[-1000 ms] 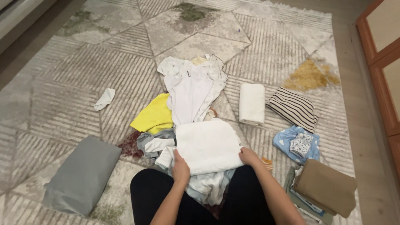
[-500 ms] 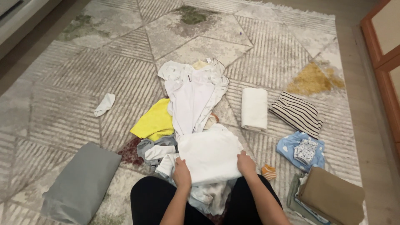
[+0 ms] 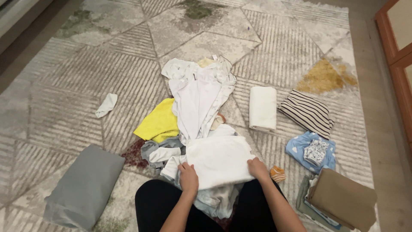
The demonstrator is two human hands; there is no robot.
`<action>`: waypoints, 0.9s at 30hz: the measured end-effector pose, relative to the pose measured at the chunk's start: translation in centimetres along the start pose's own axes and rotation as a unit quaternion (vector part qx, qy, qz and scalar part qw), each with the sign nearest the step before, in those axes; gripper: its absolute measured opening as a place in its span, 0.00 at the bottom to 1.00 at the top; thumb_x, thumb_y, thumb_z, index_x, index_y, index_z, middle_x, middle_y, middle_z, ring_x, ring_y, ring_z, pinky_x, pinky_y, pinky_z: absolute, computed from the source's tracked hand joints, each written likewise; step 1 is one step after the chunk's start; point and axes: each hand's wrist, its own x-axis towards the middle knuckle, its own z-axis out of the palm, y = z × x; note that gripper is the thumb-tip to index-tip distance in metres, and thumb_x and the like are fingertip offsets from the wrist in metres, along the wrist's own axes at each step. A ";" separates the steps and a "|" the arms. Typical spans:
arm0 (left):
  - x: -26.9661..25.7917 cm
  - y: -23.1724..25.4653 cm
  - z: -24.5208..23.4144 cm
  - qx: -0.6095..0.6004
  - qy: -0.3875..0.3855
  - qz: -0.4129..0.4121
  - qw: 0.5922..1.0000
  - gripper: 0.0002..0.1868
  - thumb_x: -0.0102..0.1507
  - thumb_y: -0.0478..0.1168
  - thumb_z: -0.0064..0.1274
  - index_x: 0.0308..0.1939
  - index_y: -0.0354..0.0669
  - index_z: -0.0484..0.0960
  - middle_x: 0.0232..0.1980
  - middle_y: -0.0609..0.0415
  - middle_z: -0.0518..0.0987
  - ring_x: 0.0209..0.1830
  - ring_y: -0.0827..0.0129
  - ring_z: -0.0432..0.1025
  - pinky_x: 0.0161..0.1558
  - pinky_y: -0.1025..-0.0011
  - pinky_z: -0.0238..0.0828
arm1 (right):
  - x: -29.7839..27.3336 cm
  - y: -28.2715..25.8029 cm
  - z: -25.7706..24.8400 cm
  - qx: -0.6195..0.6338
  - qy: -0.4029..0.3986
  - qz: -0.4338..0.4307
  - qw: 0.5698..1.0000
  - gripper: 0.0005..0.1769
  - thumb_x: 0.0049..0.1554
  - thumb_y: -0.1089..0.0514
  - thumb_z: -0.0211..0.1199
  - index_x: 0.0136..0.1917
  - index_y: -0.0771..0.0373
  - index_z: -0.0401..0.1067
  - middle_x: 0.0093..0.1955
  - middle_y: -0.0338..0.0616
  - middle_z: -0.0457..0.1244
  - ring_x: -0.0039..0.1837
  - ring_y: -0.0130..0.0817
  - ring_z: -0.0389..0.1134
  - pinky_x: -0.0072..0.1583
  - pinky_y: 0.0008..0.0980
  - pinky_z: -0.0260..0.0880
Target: Folding a variety of garments and laundry items on a rug.
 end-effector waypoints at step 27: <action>9.1 17.6 -24.6 0.104 0.188 0.606 0.765 0.04 0.60 0.36 0.50 0.39 0.46 0.75 0.38 0.55 0.74 0.43 0.62 0.72 0.49 0.62 0.65 | -12.5 -15.5 -37.0 -0.083 0.265 -0.320 0.906 0.19 0.49 0.55 0.72 0.50 0.59 0.67 0.45 0.46 0.63 0.47 0.51 0.67 0.49 0.49 0.67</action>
